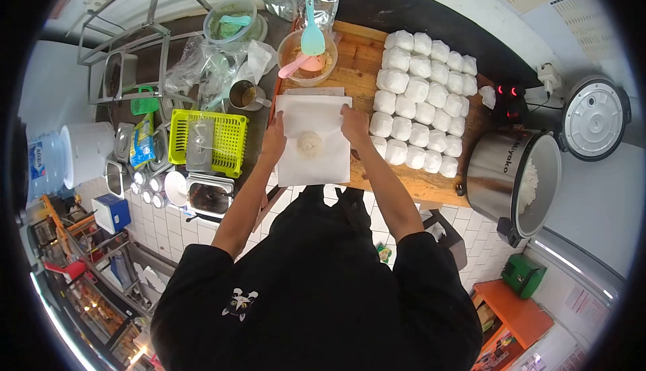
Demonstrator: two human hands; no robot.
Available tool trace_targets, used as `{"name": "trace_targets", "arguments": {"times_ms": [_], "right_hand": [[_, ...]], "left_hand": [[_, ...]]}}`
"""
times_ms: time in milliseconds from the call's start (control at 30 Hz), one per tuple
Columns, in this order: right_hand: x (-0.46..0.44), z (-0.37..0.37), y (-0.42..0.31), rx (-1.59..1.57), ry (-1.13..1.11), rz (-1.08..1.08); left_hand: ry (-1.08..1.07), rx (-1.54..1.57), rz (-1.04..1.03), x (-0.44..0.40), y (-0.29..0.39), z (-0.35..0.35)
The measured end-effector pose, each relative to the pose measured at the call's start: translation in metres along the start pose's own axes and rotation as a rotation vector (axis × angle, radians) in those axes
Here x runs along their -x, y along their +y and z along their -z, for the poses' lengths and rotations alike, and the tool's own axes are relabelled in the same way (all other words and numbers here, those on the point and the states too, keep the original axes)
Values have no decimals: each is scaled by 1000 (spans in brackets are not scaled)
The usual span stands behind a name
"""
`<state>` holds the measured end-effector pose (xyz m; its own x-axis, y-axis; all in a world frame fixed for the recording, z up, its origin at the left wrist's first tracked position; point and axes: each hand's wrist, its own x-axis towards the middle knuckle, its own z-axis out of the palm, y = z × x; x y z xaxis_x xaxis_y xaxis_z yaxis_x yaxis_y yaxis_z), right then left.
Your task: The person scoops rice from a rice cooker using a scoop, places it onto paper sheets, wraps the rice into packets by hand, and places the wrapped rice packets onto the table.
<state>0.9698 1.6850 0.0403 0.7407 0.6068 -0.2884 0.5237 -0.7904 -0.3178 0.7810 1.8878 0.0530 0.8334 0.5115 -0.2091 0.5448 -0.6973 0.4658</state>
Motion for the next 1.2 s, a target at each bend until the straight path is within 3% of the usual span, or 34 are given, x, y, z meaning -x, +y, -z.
{"name": "trace_targets", "arguments": {"times_ms": [67, 100, 200, 367, 400, 500, 600, 767, 967, 1033, 1100, 1200], "right_hand": [[-4, 30, -20, -162, -2, 151], [-5, 41, -30, -241, -6, 228], [-13, 29, -43, 55, 104, 390], [-21, 39, -57, 501, -238, 188], [-20, 40, -58, 552, -285, 168], [-17, 28, -53, 329, 98, 551], [-16, 23, -60, -72, -56, 657], [46, 35, -66, -16, -96, 752], [103, 0, -58, 169, -42, 742], [120, 21, -68, 198, 40, 752], [125, 12, -63, 188, -56, 746], [121, -8, -55, 196, -20, 773]], "left_hand": [[117, 84, -124, -5, 15, 11], [94, -26, -157, -12, 21, 16], [-28, -343, -235, -30, 30, 22], [-209, -689, -248, -42, 29, 17], [-148, -693, -320, -43, 29, 15], [-16, -607, -485, -41, 32, 9], [13, -409, -516, -39, 35, 10], [5, -265, -577, 23, 33, 36], [166, -251, -511, 98, 7, 0], [32, -174, -530, 116, 8, -10], [-78, -165, -604, 129, 17, -9], [-88, -242, -615, 132, 3, -29]]}}
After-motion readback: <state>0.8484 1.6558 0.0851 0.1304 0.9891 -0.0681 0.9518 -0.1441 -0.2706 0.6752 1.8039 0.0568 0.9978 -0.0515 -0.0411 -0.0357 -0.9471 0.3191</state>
